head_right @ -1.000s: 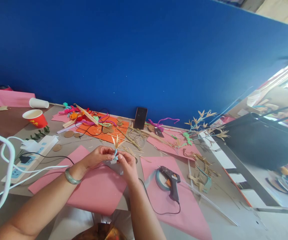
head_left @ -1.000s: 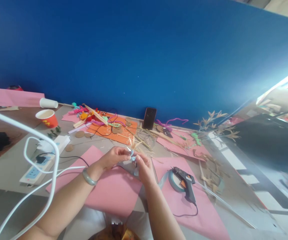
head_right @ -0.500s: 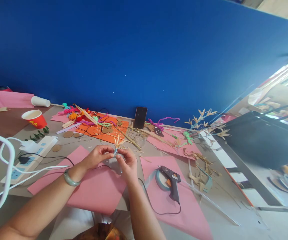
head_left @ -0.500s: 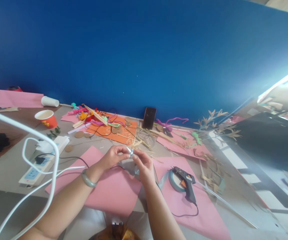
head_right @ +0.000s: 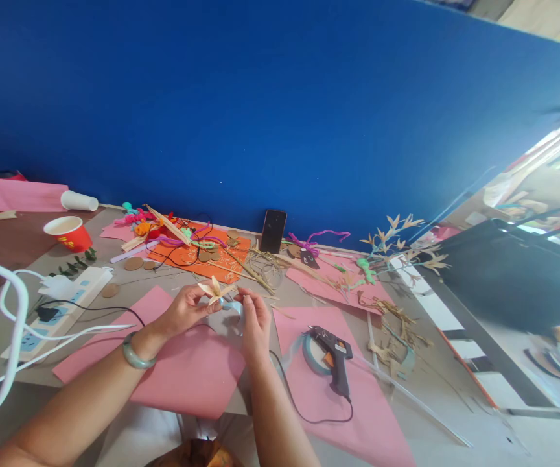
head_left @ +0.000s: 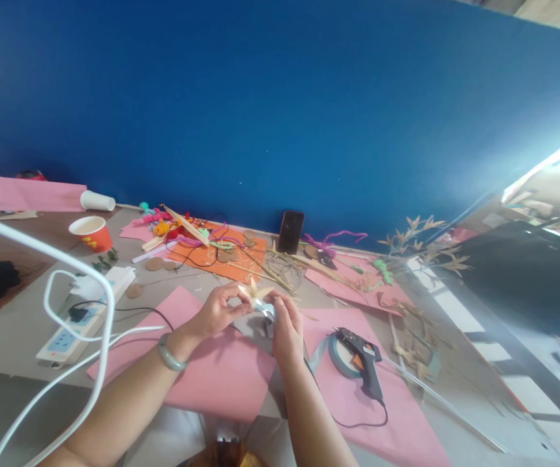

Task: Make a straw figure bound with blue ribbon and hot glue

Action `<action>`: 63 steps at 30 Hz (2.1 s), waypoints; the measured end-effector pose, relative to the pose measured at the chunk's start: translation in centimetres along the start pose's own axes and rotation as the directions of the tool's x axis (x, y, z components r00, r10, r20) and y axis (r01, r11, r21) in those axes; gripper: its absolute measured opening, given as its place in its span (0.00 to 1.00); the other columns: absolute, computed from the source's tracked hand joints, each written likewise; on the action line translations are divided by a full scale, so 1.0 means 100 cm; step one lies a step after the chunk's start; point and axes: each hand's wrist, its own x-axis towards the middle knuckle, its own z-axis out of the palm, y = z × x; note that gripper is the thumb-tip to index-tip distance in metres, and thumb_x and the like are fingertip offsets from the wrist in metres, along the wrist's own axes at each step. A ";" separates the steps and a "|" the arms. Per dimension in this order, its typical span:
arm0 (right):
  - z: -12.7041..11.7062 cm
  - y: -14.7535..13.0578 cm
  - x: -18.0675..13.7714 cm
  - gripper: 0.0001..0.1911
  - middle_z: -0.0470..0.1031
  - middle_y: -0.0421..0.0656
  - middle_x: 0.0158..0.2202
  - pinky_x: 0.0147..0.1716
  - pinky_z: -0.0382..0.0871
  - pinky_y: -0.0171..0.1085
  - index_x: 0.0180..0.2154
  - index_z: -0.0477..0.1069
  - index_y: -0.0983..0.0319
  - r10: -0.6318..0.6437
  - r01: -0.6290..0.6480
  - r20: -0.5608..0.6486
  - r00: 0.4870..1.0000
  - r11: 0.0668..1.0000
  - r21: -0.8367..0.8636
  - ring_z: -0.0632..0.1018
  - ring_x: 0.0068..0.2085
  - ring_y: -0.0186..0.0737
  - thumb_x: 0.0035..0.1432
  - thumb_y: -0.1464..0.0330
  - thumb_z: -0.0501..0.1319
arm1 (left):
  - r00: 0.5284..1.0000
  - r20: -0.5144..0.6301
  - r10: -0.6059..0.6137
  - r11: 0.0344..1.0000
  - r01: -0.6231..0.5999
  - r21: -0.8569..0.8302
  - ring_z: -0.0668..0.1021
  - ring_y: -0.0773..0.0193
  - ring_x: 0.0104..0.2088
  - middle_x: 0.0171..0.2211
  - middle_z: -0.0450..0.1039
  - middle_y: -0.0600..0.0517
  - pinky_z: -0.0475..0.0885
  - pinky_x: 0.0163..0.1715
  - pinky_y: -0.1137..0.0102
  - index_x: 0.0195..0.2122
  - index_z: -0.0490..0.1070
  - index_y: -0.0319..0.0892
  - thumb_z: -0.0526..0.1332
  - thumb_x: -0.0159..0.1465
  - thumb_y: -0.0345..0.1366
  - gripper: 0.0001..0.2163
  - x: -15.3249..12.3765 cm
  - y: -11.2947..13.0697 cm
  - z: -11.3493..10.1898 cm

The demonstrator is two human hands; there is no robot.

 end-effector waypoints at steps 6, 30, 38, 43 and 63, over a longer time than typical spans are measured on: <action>0.002 -0.007 0.000 0.06 0.73 0.39 0.31 0.38 0.64 0.37 0.23 0.66 0.58 -0.194 0.202 -0.106 0.975 0.977 0.075 0.71 0.36 0.37 0.50 0.72 0.57 | 0.995 -0.052 0.090 0.995 -0.088 0.038 0.74 0.60 0.37 0.37 0.72 0.46 0.68 0.42 0.66 0.31 0.76 0.42 0.64 0.58 0.38 0.06 -0.005 0.006 -0.002; -0.008 0.004 0.006 0.11 0.79 0.43 0.31 0.42 0.66 0.39 0.29 0.77 0.62 -0.120 0.120 -0.087 0.989 0.993 -0.004 0.76 0.36 0.40 0.51 0.60 0.66 | 0.979 -0.198 -0.046 0.998 0.054 0.036 0.75 0.63 0.35 0.30 0.74 0.50 0.67 0.40 0.69 0.30 0.73 0.39 0.65 0.56 0.36 0.05 0.006 -0.012 -0.005; -0.003 0.001 0.010 0.11 0.73 0.39 0.27 0.35 0.65 0.35 0.26 0.71 0.61 -0.090 0.093 -0.043 0.995 0.993 0.069 0.73 0.31 0.35 0.52 0.61 0.64 | 0.906 -0.132 -0.402 0.890 0.352 -0.290 0.71 0.68 0.25 0.23 0.72 0.54 0.63 0.29 0.73 0.26 0.73 0.38 0.68 0.49 0.40 0.10 0.013 -0.037 -0.016; 0.002 0.001 0.014 0.17 0.58 0.34 0.18 0.24 0.58 0.32 0.18 0.57 0.59 -0.158 0.163 -0.084 0.984 0.985 0.058 0.62 0.22 0.32 0.57 0.62 0.54 | 0.903 -0.102 -0.418 0.869 0.364 -0.336 0.72 0.68 0.26 0.22 0.72 0.54 0.64 0.33 0.72 0.25 0.74 0.38 0.68 0.49 0.38 0.09 0.015 -0.045 -0.016; 0.005 -0.025 0.002 0.15 0.79 0.43 0.29 0.34 0.68 0.38 0.31 0.78 0.62 -0.086 0.226 0.268 0.960 0.803 -0.552 0.77 0.32 0.42 0.53 0.56 0.62 | 0.909 0.103 -0.403 0.784 0.401 -0.473 0.72 0.69 0.27 0.24 0.72 0.52 0.64 0.32 0.71 0.26 0.74 0.38 0.71 0.45 0.37 0.10 0.005 -0.021 0.000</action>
